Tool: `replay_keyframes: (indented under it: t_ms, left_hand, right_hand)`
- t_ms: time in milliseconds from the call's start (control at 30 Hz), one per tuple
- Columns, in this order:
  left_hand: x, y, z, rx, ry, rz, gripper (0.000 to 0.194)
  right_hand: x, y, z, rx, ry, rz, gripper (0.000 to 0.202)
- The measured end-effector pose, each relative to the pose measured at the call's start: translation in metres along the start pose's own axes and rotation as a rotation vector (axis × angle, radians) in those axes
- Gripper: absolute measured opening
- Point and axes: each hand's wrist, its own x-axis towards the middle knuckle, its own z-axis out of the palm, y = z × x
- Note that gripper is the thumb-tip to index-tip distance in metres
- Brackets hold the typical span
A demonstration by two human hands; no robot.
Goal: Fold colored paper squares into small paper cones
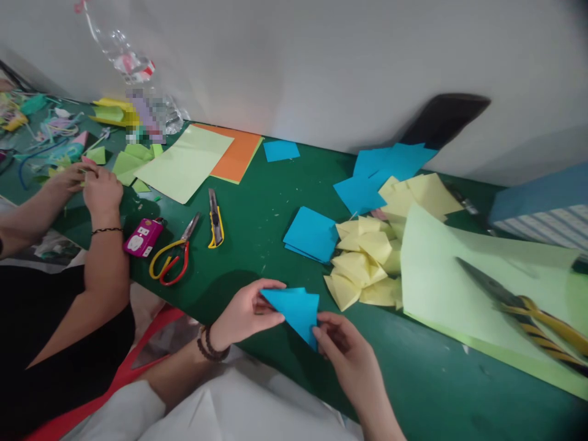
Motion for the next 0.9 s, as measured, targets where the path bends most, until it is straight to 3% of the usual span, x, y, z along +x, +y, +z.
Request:
replay_keyframes:
  t_ms: [100,267,467,900]
  left_hand:
    - [0.001,-0.004,0.005,-0.147,-0.048,0.000,0.052]
    - [0.004,-0.006,0.013,-0.139,0.094,-0.023,0.047]
    - [0.002,-0.001,0.013,-0.126,0.116,-0.032,0.055]
    - [-0.001,-0.006,0.009,-0.152,0.133,-0.014,0.045]
  right_hand:
    - [0.000,0.002,0.004,-0.005,0.015,-0.024,0.038]
    - [0.003,-0.003,0.006,-0.106,0.067,-0.018,0.054]
    - [0.009,-0.016,0.004,-0.182,-0.052,-0.004,0.044]
    - [0.008,-0.014,0.008,-0.116,-0.044,0.012,0.044]
